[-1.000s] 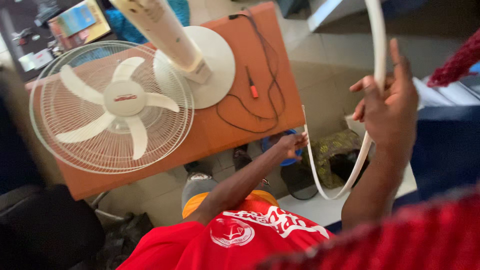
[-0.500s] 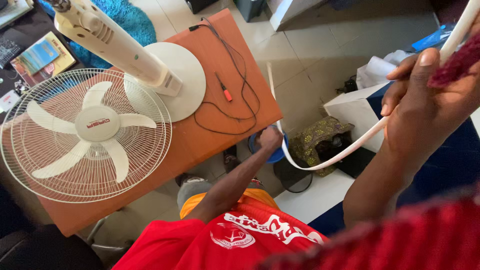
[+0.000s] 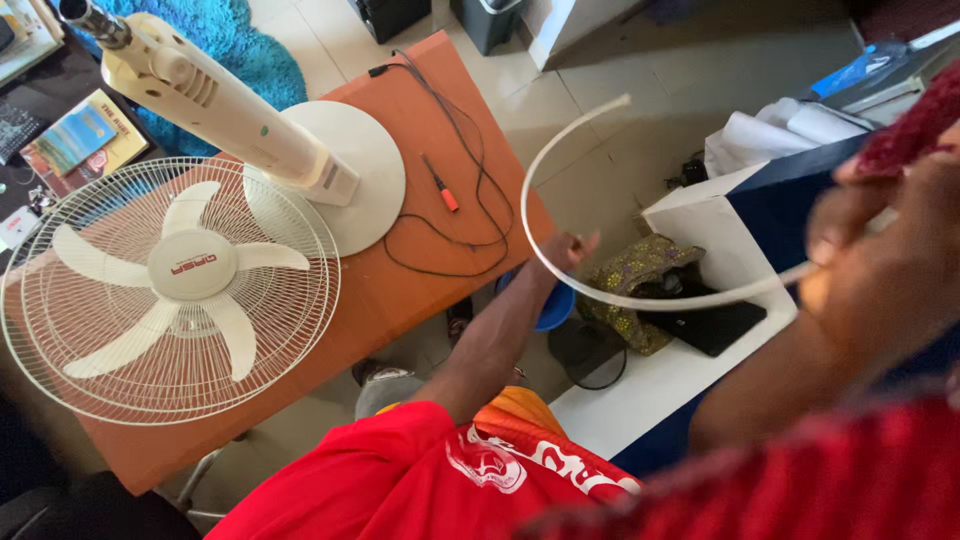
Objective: The person disassembles a standing electric fan by removing the front grille and blade assembly, then reassembles it by reattaching the blade and grille. The person uses a screwdriver to loosen and tighten components and handles the fan parts on a table.
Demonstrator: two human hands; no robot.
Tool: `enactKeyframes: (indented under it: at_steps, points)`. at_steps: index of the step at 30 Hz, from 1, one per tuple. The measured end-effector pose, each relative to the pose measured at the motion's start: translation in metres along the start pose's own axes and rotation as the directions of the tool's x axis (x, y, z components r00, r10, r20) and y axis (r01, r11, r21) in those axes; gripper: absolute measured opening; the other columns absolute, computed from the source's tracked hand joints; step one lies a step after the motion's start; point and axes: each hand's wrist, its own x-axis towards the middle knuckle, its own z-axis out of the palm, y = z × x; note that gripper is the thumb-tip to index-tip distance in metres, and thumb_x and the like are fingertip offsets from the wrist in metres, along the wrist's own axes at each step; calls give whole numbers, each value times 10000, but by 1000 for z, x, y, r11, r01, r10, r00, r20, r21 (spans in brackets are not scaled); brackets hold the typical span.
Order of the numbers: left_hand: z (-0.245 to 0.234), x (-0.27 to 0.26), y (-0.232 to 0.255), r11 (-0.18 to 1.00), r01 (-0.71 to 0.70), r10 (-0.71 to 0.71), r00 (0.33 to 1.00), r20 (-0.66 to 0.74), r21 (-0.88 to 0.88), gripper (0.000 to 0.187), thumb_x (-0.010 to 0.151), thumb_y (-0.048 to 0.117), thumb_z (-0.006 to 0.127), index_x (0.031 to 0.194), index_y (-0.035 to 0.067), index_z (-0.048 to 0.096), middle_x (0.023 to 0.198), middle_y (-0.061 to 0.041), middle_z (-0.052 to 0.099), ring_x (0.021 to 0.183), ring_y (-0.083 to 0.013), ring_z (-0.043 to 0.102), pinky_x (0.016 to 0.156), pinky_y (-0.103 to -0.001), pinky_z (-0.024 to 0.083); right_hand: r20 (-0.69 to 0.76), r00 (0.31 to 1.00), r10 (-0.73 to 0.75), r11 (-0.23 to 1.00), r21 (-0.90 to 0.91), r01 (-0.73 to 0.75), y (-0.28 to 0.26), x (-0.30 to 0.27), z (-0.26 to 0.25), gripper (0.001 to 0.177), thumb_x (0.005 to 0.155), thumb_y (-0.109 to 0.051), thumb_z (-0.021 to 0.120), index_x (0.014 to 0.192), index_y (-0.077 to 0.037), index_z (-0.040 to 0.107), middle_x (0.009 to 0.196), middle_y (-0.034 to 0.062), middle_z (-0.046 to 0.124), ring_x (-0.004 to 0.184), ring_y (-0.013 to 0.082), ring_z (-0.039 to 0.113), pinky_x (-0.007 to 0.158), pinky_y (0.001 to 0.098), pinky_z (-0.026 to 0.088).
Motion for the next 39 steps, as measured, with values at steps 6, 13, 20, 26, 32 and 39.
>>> enactKeyframes:
  at_steps: [6,13,20,26,32,39]
  points:
    - [-81,-17,76,994,-6,6,1000,-8,108,211,1016,199,589,1130,50,685,1017,-113,714,915,-273,737,823,-548,542,227,960,162,938,266,-221,50,-28,-159,404,1122,-260,479,1423,9,463,741,83,632,452,115,563,398,228,450]
    - [-133,-20,149,900,-5,45,996,-83,436,191,983,161,616,1067,17,708,981,-165,729,896,-313,747,756,-513,572,-289,883,369,853,-271,-446,76,-95,-88,480,1195,-228,568,1638,-63,487,896,103,656,631,65,518,528,229,408]
    - [-86,-23,42,550,186,450,755,-477,814,175,949,124,642,1004,-16,731,946,-218,743,876,-354,758,689,-478,603,-200,819,538,832,-26,-554,104,-76,-24,457,1132,-221,513,1574,-103,524,781,66,624,439,46,352,402,210,288]
    - [-81,-53,-24,575,198,629,514,-583,794,155,893,156,702,916,28,786,880,-220,749,827,-371,741,687,-463,592,-137,830,541,840,27,-542,105,-75,-8,428,1151,-216,483,1561,-101,524,783,83,618,420,47,329,407,211,295]
    - [-76,-42,-7,765,-281,613,594,-521,580,215,954,201,712,1003,-5,676,808,-136,699,712,-268,679,653,-441,561,-210,859,468,862,-104,-495,118,-65,3,446,1156,-246,447,1572,-86,469,816,103,650,440,64,411,408,226,325]
    - [-122,-67,105,557,-320,831,211,-515,767,116,962,123,696,961,6,695,801,-116,710,708,-224,678,654,-415,553,-75,914,398,806,-447,-387,217,1,61,410,1142,-405,403,1399,-92,469,915,56,741,557,85,607,447,231,482]
